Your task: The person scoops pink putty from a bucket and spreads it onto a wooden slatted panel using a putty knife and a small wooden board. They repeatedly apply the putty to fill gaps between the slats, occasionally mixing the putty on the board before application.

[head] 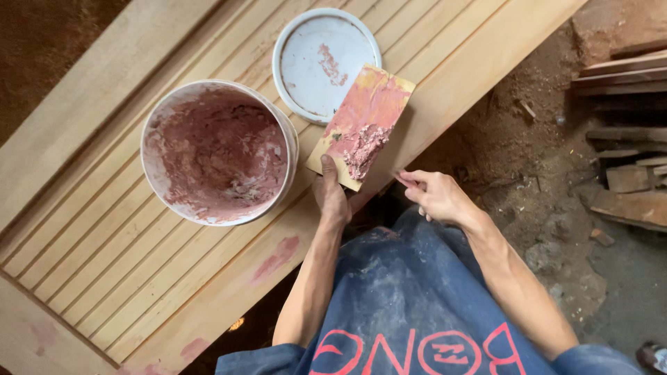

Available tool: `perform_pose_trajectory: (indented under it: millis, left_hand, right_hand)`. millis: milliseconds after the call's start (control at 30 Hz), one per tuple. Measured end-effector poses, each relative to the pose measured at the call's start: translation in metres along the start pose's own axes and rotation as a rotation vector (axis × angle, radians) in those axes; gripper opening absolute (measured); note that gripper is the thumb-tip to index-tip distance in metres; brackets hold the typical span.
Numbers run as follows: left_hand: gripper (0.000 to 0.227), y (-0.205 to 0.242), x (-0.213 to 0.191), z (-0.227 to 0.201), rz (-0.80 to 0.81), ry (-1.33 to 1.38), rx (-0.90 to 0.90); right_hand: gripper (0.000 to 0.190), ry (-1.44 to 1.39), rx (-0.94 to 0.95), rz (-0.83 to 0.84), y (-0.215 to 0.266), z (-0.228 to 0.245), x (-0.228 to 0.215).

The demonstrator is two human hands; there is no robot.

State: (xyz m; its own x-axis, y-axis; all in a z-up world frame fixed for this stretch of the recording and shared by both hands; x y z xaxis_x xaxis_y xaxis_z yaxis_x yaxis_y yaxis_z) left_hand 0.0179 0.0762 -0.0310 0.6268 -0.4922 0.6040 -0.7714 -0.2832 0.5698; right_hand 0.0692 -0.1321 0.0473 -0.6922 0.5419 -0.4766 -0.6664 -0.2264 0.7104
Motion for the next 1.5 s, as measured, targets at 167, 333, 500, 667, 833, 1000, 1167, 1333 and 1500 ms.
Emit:
perform_pose_trajectory:
  millis: [167,333,500,667,833,1000,1167,1333,1500]
  left_hand:
    - [0.069,-0.01,0.023,0.002,0.036,0.104,-0.02]
    - [0.065,-0.026,0.071,0.001,-0.039,0.095,0.042]
    - [0.056,-0.043,0.126,-0.02,-0.101,0.31,0.116]
    - [0.059,-0.024,0.174,-0.051,-0.231,0.107,0.471]
    - [0.06,0.026,0.166,-0.039,-0.37,0.278,0.54]
    - [0.067,0.086,0.11,-0.022,-0.712,0.321,0.665]
    - [0.072,0.159,0.057,-0.03,-0.706,0.605,0.989]
    - [0.077,0.202,0.005,-0.042,-0.849,0.671,1.116]
    - [0.077,0.198,-0.052,-0.037,-0.934,0.803,1.061]
  right_hand:
    - [0.036,0.022,-0.854,-0.541,0.027,0.04,-0.012]
    - [0.036,0.121,-1.105,-0.731,-0.012,0.048,-0.003]
    - [0.029,0.097,-1.096,-0.469,-0.038,0.016,-0.052]
    - [0.05,0.025,-0.928,-0.491,-0.095,0.047,-0.14]
    - [0.047,0.324,-0.624,-0.254,-0.216,0.112,-0.144]
    - [0.036,0.401,-0.982,-0.369,-0.269,0.137,-0.102]
    - [0.033,0.194,-0.643,-0.224,-0.254,0.145,-0.117]
    - [0.027,0.011,-0.725,-0.172,-0.202,0.176,-0.15]
    - [0.016,-0.302,-0.929,-0.051,-0.143,0.222,-0.162]
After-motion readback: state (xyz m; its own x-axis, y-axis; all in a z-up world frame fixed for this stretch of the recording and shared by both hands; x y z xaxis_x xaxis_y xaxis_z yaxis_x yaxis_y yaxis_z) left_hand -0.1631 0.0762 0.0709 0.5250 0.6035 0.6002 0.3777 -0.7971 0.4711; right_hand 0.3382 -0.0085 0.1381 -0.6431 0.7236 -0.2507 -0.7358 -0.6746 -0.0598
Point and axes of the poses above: each hand's wrist, its own y-axis away from the middle knuckle, its own x-axis out of the palm, z = x × y, the point moved 3 cm from there along -y, towards the middle knuckle, and after that the axes turned 6 degrees about -x, right-handed, at the moved point
